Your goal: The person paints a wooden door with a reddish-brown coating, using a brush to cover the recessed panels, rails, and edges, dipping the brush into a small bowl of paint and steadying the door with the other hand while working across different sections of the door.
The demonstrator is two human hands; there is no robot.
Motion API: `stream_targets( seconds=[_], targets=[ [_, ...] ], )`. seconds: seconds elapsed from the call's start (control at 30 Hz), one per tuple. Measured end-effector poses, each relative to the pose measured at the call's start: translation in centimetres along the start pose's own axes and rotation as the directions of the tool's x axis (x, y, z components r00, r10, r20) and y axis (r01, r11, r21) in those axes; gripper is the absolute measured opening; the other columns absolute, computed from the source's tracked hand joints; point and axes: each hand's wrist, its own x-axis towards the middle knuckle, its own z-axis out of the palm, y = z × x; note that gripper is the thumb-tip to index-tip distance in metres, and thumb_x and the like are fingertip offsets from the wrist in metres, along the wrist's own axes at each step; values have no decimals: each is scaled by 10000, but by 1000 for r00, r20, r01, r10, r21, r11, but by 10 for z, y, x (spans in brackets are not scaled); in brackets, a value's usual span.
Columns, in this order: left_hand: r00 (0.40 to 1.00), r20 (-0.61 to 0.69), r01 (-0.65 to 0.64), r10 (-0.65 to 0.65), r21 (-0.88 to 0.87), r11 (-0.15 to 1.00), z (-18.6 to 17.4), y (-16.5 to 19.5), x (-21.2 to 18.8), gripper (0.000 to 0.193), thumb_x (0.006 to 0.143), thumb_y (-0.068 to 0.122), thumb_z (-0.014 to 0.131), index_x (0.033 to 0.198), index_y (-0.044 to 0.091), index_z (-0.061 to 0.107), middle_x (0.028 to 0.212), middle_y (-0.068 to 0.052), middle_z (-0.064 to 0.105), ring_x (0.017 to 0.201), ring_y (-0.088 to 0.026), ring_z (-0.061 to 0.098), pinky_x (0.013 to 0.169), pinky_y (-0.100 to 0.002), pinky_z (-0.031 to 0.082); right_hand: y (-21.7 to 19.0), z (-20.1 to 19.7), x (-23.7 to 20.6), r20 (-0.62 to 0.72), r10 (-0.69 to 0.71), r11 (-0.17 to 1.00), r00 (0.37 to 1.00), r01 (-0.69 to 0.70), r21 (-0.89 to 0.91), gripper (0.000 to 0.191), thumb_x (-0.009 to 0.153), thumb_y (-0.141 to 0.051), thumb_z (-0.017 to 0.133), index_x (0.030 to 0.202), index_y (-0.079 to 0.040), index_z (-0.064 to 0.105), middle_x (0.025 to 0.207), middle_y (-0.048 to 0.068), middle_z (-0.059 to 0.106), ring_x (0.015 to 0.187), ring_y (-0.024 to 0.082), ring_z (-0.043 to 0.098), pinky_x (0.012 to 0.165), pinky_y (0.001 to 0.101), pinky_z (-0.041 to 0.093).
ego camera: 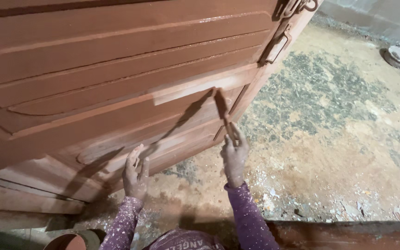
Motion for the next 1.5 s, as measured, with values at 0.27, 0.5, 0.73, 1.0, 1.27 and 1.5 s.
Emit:
stream_targets(
  seconds=[0.27, 0.5, 0.73, 1.0, 1.27, 1.5],
  targets=[
    [1000, 2, -2, 2, -8, 1000, -1, 14, 2, 471, 1022, 231, 564, 1454, 56, 494, 1516, -136, 521, 1415, -256, 492, 1170, -419, 406, -10, 18, -8, 54, 34, 999, 998, -32, -38, 444, 937, -22, 618, 1366, -135, 625, 1159, 143, 763, 477, 109, 537, 376, 228, 448],
    [996, -30, -86, 83, -106, 991, 5, 5, 5, 445, 1020, 152, 564, 1432, 3, 485, 1488, -164, 551, 1389, -272, 527, 1165, -406, 413, -12, 63, -75, 269, -265, 964, 926, 256, 68, 458, 918, 45, 596, 1355, -80, 647, 1334, 175, 692, 1141, 208, 715, 882, 289, 624],
    [998, -32, -50, 47, -102, 994, 10, 0, 15, 455, 1033, 155, 556, 1456, 9, 475, 1504, -161, 557, 1408, -253, 530, 1186, -404, 407, -18, 71, -104, 472, -219, 973, 854, 230, 35, 401, 958, -2, 645, 1350, -87, 662, 1097, 142, 700, 782, 170, 623, 650, 258, 547],
    [999, -20, -45, 44, -60, 997, -5, -4, 8, 484, 1027, 199, 576, 1460, 18, 458, 1527, -152, 521, 1415, -256, 504, 1195, -418, 385, -1, 13, -3, 100, 171, 980, 980, -180, 85, 425, 948, -48, 639, 1359, -152, 651, 1013, 103, 749, 472, 39, 505, 363, 195, 388],
    [997, -62, -58, 56, -42, 997, -12, -4, 4, 455, 1017, 157, 589, 1440, 34, 474, 1512, -133, 543, 1404, -245, 516, 1182, -414, 404, -2, 9, 2, 65, 87, 993, 994, -92, 80, 430, 961, -55, 630, 1379, -153, 644, 980, 103, 730, 477, 47, 502, 364, 193, 413],
    [997, -61, -59, 46, -222, 973, -5, -5, 8, 451, 1007, 81, 570, 1443, 28, 467, 1521, -128, 525, 1421, -227, 499, 1180, -392, 418, -13, 61, -60, 297, -51, 986, 953, 0, 168, 439, 941, -14, 582, 1366, -121, 604, 1183, 82, 736, 465, 57, 489, 368, 189, 421]
  ],
)
